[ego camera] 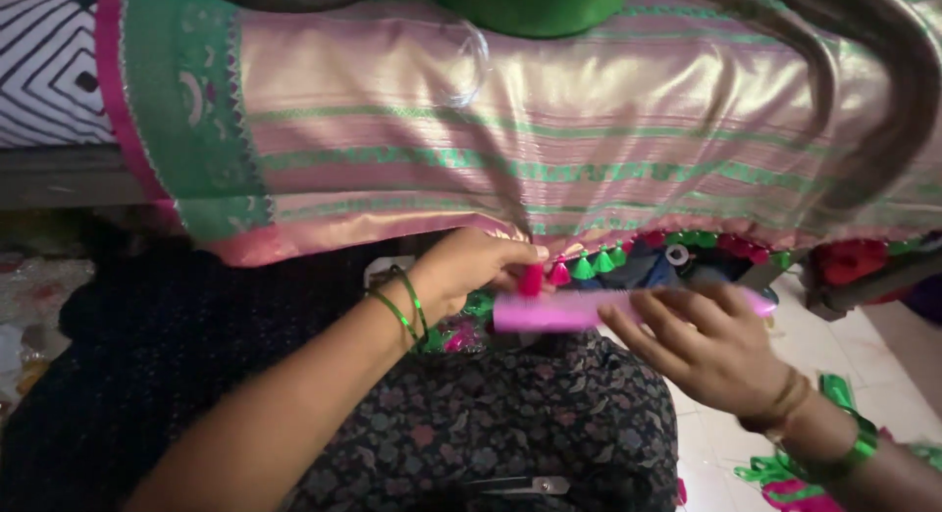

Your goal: Attaching decorative tassels and finishing the border of a saree.

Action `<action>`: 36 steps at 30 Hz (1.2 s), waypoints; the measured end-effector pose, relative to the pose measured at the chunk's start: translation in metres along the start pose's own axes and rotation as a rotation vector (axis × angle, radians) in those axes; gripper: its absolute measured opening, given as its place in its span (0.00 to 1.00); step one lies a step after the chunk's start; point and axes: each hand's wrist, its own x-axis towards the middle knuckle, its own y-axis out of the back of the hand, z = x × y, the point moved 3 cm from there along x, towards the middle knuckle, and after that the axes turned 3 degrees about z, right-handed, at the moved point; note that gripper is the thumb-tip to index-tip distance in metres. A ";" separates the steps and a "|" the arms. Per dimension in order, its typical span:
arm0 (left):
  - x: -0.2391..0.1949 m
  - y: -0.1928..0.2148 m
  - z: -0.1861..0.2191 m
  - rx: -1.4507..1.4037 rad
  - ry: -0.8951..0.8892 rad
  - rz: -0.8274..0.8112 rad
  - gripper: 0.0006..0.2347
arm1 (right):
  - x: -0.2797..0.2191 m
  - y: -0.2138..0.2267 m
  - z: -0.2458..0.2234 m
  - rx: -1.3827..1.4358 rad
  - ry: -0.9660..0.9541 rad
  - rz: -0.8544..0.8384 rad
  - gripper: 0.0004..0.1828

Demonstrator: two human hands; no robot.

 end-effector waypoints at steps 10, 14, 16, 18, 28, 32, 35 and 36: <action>-0.005 -0.004 0.010 0.016 0.012 0.044 0.10 | -0.012 -0.019 0.003 -0.031 0.064 0.033 0.26; -0.004 -0.005 0.001 -0.021 0.019 0.051 0.11 | -0.015 -0.028 0.002 -0.010 -0.024 0.096 0.25; 0.001 -0.005 0.000 0.059 -0.042 0.097 0.11 | -0.016 -0.030 0.001 -0.022 -0.075 0.075 0.25; -0.001 -0.003 0.000 0.211 -0.057 0.148 0.12 | -0.014 -0.032 -0.003 0.005 -0.037 0.008 0.25; -0.015 -0.026 -0.047 0.216 -0.322 0.338 0.12 | -0.072 -0.089 -0.129 0.725 -0.067 -0.256 0.23; -0.029 -0.037 -0.067 0.094 -0.501 0.365 0.11 | -0.053 -0.104 -0.094 0.965 -0.944 -0.025 0.14; -0.034 -0.043 -0.073 -0.033 -0.447 0.328 0.10 | -0.014 -0.104 -0.058 1.169 -1.386 0.130 0.13; -0.035 -0.043 -0.075 -0.079 -0.381 0.335 0.10 | 0.007 -0.104 -0.044 1.313 -1.436 0.180 0.14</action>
